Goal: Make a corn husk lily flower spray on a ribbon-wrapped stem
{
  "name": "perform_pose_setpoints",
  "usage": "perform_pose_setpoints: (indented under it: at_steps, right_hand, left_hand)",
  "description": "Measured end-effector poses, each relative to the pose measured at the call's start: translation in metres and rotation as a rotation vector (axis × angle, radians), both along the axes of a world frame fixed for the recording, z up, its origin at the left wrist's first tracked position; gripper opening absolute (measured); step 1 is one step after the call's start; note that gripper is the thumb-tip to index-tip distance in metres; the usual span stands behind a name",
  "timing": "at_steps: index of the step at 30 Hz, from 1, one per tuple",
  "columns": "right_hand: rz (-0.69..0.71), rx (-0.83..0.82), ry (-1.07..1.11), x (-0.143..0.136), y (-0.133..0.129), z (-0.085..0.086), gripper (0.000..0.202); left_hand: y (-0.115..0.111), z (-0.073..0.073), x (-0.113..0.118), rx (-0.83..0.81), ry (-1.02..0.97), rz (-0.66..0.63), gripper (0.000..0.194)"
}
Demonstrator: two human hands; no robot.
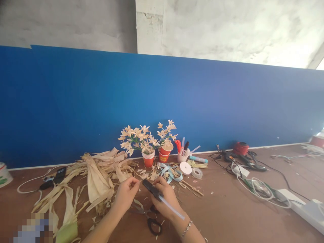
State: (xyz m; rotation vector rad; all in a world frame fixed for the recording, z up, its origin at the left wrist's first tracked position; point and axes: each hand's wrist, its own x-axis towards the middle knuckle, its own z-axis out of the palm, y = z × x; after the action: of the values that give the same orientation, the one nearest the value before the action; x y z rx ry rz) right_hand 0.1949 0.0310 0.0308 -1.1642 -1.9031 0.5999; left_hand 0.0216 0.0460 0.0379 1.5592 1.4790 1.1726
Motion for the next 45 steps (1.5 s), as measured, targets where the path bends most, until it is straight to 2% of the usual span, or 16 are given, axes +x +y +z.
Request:
perform_pose_setpoints:
  at_steps: [12,16,23,36,41,45]
  right_hand:
    - [-0.040,-0.006,0.001,-0.0014,0.0001,-0.0004,0.009]
    - [-0.001,-0.002,-0.025,-0.0005,0.0013,-0.0043,0.010]
    - [-0.016,0.003,-0.028,0.0002,0.0006,-0.0043,0.011]
    - [-0.048,0.004,-0.045,0.0002,0.0014,-0.0066,0.012]
    - [-0.010,0.003,-0.068,0.0008,0.0026,-0.0086,0.013]
    - [-0.053,0.002,-0.081,0.0011,0.0026,-0.0091,0.013]
  left_hand:
    - [-0.0018,0.0014,-0.0002,0.001,0.002,0.006,0.016]
    - [-0.0023,0.0021,0.0004,0.001,0.015,0.002,0.016]
    - [-0.0024,0.0021,-0.0001,0.009,0.051,0.001,0.017]
    - [-0.0010,-0.0032,-0.0005,0.018,0.095,0.012,0.018]
    - [0.0000,-0.0053,-0.0007,0.026,0.102,0.008,0.018]
    - [-0.0006,-0.0059,-0.0008,0.026,0.114,0.011,0.018]
